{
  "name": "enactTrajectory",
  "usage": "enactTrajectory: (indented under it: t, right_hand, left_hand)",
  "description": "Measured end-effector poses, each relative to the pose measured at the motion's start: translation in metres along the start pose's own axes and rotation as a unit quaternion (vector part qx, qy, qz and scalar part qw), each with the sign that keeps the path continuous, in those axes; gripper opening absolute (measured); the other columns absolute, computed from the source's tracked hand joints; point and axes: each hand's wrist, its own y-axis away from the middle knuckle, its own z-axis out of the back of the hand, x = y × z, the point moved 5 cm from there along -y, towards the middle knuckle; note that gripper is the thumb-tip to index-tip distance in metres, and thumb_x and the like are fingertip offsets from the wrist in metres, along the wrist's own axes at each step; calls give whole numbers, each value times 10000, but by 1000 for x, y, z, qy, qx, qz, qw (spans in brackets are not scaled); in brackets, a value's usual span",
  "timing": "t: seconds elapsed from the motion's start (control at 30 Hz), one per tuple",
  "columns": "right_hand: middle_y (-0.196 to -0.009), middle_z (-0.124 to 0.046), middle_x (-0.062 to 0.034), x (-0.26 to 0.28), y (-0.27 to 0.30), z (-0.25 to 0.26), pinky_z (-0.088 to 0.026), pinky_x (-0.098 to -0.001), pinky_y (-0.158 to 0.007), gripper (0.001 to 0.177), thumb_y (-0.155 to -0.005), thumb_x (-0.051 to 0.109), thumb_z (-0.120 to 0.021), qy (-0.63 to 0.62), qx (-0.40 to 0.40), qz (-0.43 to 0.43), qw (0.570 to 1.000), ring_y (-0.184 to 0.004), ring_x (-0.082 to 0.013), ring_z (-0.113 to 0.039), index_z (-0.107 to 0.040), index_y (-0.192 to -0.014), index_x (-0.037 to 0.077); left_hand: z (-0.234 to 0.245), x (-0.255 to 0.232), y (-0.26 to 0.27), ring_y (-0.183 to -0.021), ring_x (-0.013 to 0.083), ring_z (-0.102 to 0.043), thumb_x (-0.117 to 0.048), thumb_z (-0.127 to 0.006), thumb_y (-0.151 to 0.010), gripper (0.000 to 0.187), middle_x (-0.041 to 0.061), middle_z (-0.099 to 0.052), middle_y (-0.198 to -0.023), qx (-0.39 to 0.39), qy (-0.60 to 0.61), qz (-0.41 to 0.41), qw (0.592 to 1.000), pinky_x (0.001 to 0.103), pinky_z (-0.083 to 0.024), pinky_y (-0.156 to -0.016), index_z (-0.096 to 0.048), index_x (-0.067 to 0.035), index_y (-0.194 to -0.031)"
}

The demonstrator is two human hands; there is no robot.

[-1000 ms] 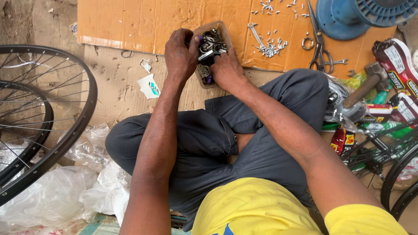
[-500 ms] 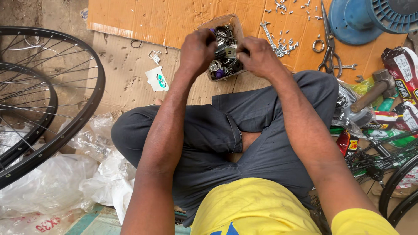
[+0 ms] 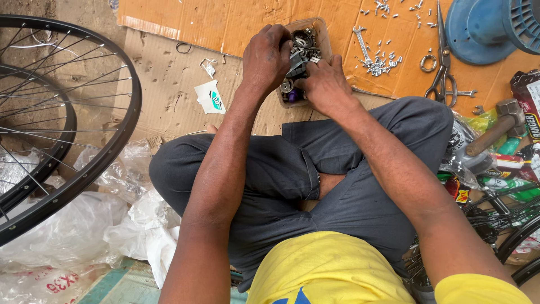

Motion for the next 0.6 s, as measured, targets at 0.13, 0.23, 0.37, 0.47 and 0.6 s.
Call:
enactTrajectory:
  t: [0.13,0.23,0.37,0.47,0.6]
  right_hand:
    - [-920,-633,-84,6,0,-16,-339,-604,-1049,164,-922,198,-664,82,6,-36,996,-976,-263,-600,-815,-859,188]
    - [-902,-646,-95,4,-8,-24,-314,-636,-1061,183,-908,179,-648,77,32,-48,995,-974,-277,-611,-815,-834,183]
    - [-901,-674,-100,-1,-12,-29,-312,-609,-1082,204,-930,174,-636,77,50,-55,994,-989,-285,-625,-817,-838,163]
    - [-881,-682,-100,-1,-11,-32,-310,-610,-1078,194,-908,174,-639,82,32,-54,995,-968,-292,-629,-817,-832,166]
    - [-874,-683,-102,3,-7,-32,-348,-590,-1065,195,-912,160,-638,92,-1,-58,994,-964,-290,-632,-814,-830,172]
  left_hand:
    - [-4,-1,1,-841,334,-679,-150,-692,-917,88,114,-692,-895,6,-10,2,1000,481,-519,-729,-707,-64,-927]
    - [-5,2,3,-837,337,-679,-147,-686,-930,95,125,-687,-890,23,-17,4,1000,487,-514,-727,-702,-54,-940]
    - [-8,0,3,-872,320,-697,-152,-670,-933,99,115,-714,-933,49,-5,16,999,471,-528,-752,-700,-58,-947]
    - [-7,0,5,-881,331,-696,-160,-676,-930,116,126,-721,-946,48,-9,14,999,473,-528,-764,-709,-52,-954]
    - [4,1,3,-873,359,-687,-165,-689,-924,133,147,-721,-938,9,-17,-2,1000,482,-524,-758,-723,-40,-952]
